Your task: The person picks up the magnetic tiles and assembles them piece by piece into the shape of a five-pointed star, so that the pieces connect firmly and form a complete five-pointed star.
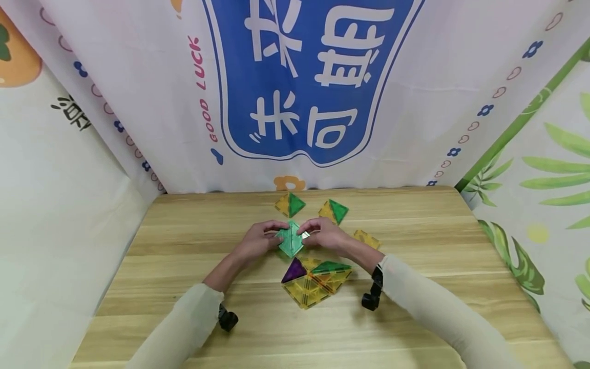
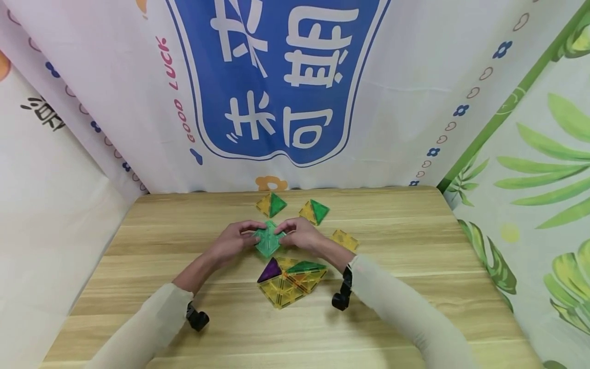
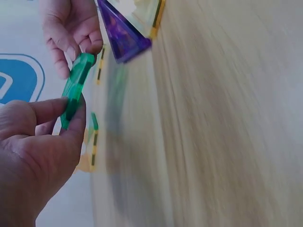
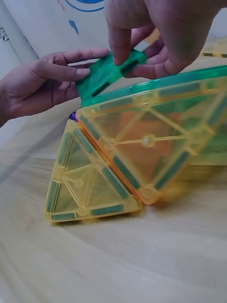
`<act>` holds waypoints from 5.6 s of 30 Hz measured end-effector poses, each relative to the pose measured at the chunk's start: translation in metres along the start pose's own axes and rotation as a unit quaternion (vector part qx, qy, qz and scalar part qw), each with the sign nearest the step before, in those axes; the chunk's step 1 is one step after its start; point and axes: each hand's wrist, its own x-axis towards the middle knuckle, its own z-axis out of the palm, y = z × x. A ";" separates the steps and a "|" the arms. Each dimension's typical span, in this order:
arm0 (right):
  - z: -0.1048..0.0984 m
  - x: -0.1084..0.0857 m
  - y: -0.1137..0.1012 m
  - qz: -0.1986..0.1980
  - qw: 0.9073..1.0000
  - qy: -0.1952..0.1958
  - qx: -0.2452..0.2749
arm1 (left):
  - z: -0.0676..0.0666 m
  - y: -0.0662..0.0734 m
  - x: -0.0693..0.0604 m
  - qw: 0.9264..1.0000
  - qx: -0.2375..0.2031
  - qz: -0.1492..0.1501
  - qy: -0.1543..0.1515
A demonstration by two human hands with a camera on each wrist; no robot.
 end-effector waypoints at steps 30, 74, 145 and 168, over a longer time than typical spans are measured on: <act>-0.024 -0.040 0.043 -0.037 0.993 -0.042 0.106 | 0.041 0.002 0.008 0.992 -0.089 -0.005 -0.092; -0.040 -0.038 0.025 -0.298 0.877 -0.073 -0.370 | 0.071 0.000 -0.055 0.923 0.363 0.125 -0.014; -0.019 0.106 -0.018 -0.020 0.942 0.068 -0.328 | -0.019 -0.002 0.084 0.974 0.205 0.054 0.083; -0.031 0.075 -0.008 -0.061 0.983 0.021 -0.174 | -0.015 -0.002 0.067 0.994 0.031 0.004 0.103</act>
